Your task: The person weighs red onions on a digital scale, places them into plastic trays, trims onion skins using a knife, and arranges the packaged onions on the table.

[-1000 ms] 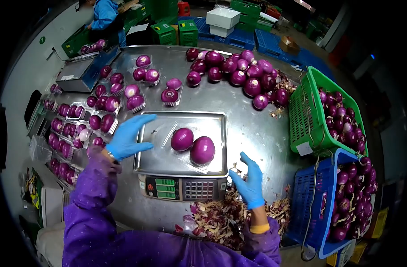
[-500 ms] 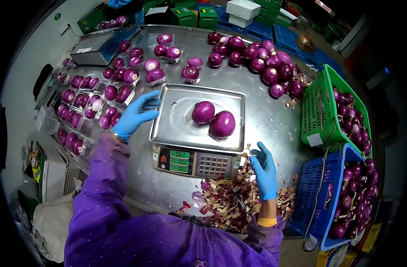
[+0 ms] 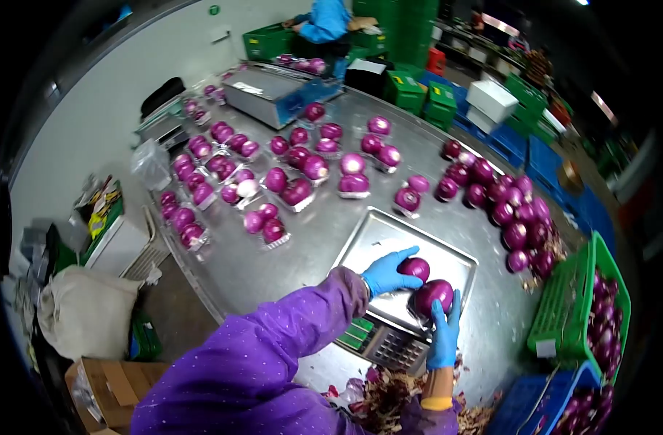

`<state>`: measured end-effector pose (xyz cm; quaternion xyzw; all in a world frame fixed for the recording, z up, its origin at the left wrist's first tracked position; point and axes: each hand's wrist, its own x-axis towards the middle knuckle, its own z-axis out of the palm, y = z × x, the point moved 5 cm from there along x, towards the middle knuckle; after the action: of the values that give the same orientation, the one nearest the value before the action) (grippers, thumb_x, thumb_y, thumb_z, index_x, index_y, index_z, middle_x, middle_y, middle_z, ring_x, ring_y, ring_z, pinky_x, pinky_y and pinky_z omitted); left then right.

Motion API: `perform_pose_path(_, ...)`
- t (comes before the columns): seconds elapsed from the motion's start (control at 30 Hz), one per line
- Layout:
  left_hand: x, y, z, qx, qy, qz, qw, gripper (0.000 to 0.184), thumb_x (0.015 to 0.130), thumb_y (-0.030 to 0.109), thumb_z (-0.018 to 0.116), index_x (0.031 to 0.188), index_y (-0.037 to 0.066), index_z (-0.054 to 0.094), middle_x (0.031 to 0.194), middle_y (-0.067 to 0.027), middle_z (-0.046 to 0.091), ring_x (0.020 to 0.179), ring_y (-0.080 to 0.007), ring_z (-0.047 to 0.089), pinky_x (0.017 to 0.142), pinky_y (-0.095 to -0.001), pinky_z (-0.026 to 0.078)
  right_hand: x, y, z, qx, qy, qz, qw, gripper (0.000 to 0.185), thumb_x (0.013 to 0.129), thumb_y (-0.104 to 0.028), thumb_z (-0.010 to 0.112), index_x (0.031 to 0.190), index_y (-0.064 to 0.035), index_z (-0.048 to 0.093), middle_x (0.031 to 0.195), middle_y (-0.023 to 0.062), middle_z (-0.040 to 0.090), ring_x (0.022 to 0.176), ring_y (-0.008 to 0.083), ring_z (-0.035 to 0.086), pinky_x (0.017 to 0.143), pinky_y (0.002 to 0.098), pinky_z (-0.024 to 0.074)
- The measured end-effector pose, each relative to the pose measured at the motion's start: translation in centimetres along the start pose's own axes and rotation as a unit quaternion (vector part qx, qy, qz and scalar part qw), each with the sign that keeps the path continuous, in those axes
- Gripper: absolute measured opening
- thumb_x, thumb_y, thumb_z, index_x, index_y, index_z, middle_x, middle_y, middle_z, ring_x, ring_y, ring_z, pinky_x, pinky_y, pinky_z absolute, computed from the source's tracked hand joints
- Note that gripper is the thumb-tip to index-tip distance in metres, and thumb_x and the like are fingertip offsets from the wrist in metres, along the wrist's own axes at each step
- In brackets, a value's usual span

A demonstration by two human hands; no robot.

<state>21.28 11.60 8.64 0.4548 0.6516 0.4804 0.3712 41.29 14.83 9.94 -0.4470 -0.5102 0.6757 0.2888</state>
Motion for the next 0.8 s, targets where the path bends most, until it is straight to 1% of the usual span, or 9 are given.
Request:
perform_pose_path(0.13,-6.5,0.2,-6.0,-0.100,0.074,0.002,0.992,0.078,0.076,0.020,0.076,0.140,0.001,0.036,0.131,-0.0186,0.048,0.118,-0.0247,0.052,0.100,-0.0338,0.044,-4.4,-3.4,6.8,-0.071,-0.104,-0.040,0.991,0.083,0.085,-0.027,0.068,0.150,-0.0136,0.018,0.135,0.0169,0.044,0.115,0.0253,0.051,0.096,0.0346,0.0432)
perform_pose_path(0.2,-12.1,-0.6,-10.2,-0.141,0.142,-0.020,0.980,0.079,0.074,0.023,0.078,0.140,0.004,0.038,0.133,-0.0181,0.046,0.121,-0.0275,0.049,0.102,-0.0357,0.041,-6.6,-3.3,11.3,-0.077,-0.178,-0.050,0.980,0.088,0.084,-0.029,0.069,0.151,-0.0118,0.015,0.134,0.0171,0.045,0.114,0.0249,0.052,0.097,0.0349,0.0427)
perform_pose_path(0.27,-17.7,-1.2,-14.1,-0.210,0.201,-0.028,0.957,0.077,0.076,0.016,0.076,0.141,0.004,0.035,0.135,-0.0149,0.046,0.122,-0.0251,0.048,0.104,-0.0359,0.040,-8.5,-2.1,16.1,-0.083,-0.300,0.005,0.950,0.092,0.083,-0.033,0.070,0.150,-0.0094,0.012,0.140,0.0195,0.038,0.124,0.0279,0.045,0.103,0.0374,0.0379)
perform_pose_path(0.33,-23.1,-4.1,-17.6,-0.155,0.291,-0.034,0.943,0.077,0.075,0.016,0.077,0.140,0.002,0.037,0.137,-0.0149,0.045,0.124,-0.0253,0.046,0.105,-0.0366,0.039,-9.0,1.7,20.1,-0.189,-0.354,-0.103,0.910,0.095,0.082,-0.037,0.070,0.150,-0.0053,0.012,0.149,0.0220,0.025,0.136,0.0312,0.029,0.110,0.0398,0.0284)
perform_pose_path(0.4,-27.7,-7.2,-20.0,-0.165,0.346,-0.072,0.921,0.079,0.072,0.009,0.079,0.139,0.001,0.038,0.139,-0.0156,0.043,0.127,-0.0261,0.044,0.107,-0.0374,0.037,-10.4,6.1,24.4,-0.134,-0.403,-0.078,0.902,0.097,0.081,-0.040,0.071,0.149,-0.0024,0.012,0.153,0.0224,0.014,0.142,0.0324,0.014,0.114,0.0404,0.0183)
perform_pose_path(0.5,-32.3,-12.9,-22.8,-0.161,0.374,-0.098,0.908,0.083,0.069,0.005,0.080,0.141,0.002,0.037,0.140,-0.0154,0.042,0.128,-0.0267,0.043,0.108,-0.0377,0.036,-11.0,12.6,29.1,-0.110,-0.440,-0.030,0.891,0.098,0.080,-0.040,0.072,0.148,-0.0003,0.012,0.153,0.0227,0.014,0.142,0.0322,0.015,0.115,0.0374,0.0168)
perform_pose_path(0.67,-31.7,-18.4,-28.4,-0.130,0.388,-0.103,0.907,0.084,0.067,0.008,0.081,0.140,0.007,0.040,0.138,-0.0171,0.046,0.126,-0.0252,0.046,0.107,-0.0354,0.036,-8.1,18.0,35.7,-0.058,-0.427,0.008,0.903,0.094,0.082,-0.031,0.072,0.148,-0.0019,0.013,0.146,0.0208,0.028,0.129,0.0290,0.039,0.106,0.0332,0.0343)
perform_pose_path(0.77,-28.3,-20.7,-31.6,-0.071,0.376,-0.051,0.922,0.080,0.069,0.014,0.080,0.139,0.008,0.041,0.133,-0.0143,0.051,0.120,-0.0248,0.051,0.104,-0.0342,0.040,-6.7,14.7,37.4,-0.047,-0.412,0.020,0.910,0.090,0.085,-0.020,0.068,0.150,-0.0065,0.007,0.143,0.0197,0.032,0.125,0.0282,0.043,0.102,0.0348,0.0399)
perform_pose_path(0.8,-27.3,-21.7,-32.6,0.015,0.360,-0.045,0.932,0.076,0.070,0.021,0.079,0.136,0.012,0.045,0.130,-0.0147,0.053,0.115,-0.0289,0.055,0.100,-0.0364,0.043,-5.5,15.4,37.1,-0.079,-0.410,-0.009,0.909,0.089,0.086,-0.019,0.067,0.151,-0.0099,0.007,0.142,0.0213,0.033,0.124,0.0286,0.044,0.101,0.0353,0.0404)
